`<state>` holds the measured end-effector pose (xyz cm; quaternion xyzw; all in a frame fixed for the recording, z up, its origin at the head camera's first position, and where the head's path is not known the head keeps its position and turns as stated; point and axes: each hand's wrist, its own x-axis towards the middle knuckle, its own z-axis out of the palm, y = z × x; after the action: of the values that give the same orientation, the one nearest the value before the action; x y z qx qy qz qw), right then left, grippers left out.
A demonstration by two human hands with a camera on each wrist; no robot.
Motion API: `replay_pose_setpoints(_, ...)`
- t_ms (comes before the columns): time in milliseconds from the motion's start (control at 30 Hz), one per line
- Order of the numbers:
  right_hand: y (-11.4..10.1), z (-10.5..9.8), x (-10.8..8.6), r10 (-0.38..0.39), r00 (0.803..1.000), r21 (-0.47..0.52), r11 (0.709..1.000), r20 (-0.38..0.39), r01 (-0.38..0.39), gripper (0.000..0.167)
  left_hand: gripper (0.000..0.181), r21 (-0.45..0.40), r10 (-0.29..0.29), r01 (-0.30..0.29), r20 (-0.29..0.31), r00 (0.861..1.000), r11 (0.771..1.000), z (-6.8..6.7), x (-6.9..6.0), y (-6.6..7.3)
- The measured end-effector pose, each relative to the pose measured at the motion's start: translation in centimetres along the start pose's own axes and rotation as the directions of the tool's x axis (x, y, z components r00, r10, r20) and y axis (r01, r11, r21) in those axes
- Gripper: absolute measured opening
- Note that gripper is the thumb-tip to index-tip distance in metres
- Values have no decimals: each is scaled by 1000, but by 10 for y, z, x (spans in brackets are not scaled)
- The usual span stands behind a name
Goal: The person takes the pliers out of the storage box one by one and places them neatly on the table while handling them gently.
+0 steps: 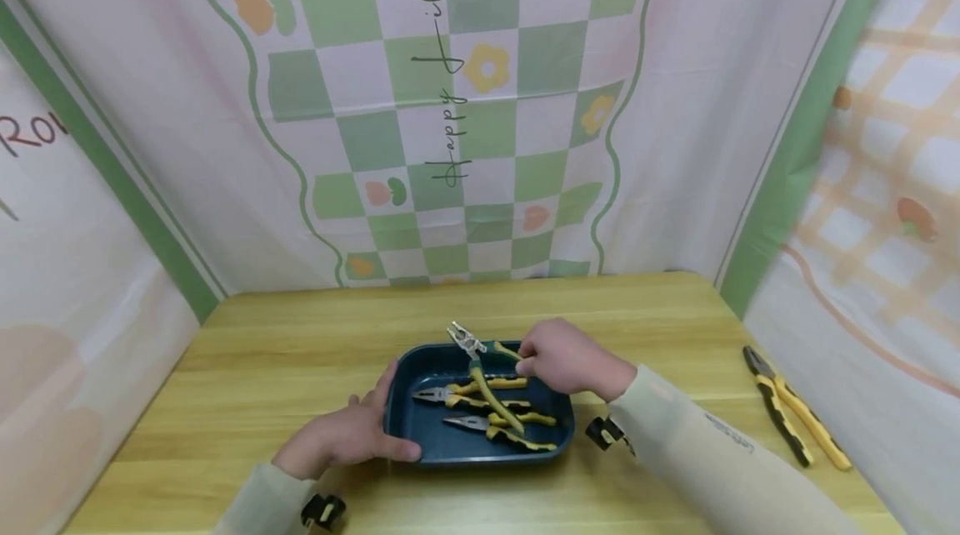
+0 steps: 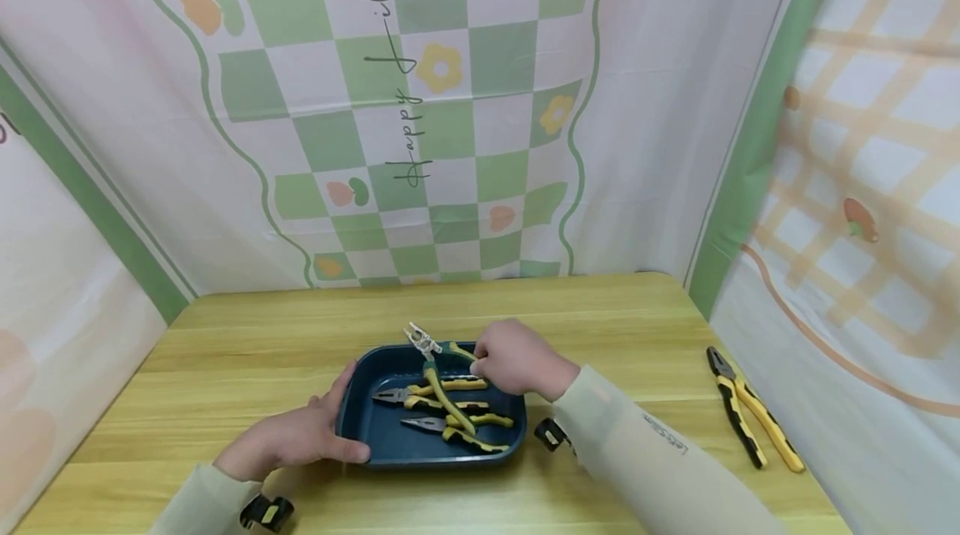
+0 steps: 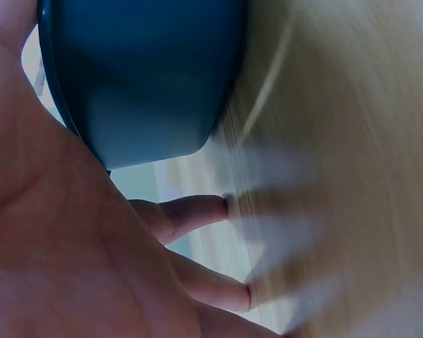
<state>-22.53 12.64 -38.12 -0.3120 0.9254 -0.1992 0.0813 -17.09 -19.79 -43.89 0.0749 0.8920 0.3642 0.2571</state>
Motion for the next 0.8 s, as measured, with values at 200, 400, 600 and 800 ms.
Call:
replay_pose_setpoints(200, 7, -1, -4, 60, 997, 93, 994, -55, -54, 47, 135, -11, -2, 2, 2, 1000, 1000, 0, 1, 0)
replay_pose_setpoints(400, 15, -7, -6, 137, 988, 131, 983, -78, -126, 31, 135, -18, 12, -12, -1, 1000, 1000, 0, 2, -1)
replay_pose_setpoints(600, 26, -14, -11, 243, 967, 259, 941, -72, -217, 28, 134, -28, 24, -24, 6, 1000, 999, 0, 3, -1)
replay_pose_setpoints(800, 42, -20, -16, 300, 949, 331, 909, -95, -254, 25, 134, -39, 14, -13, 10, 1000, 999, 0, 1, -1)
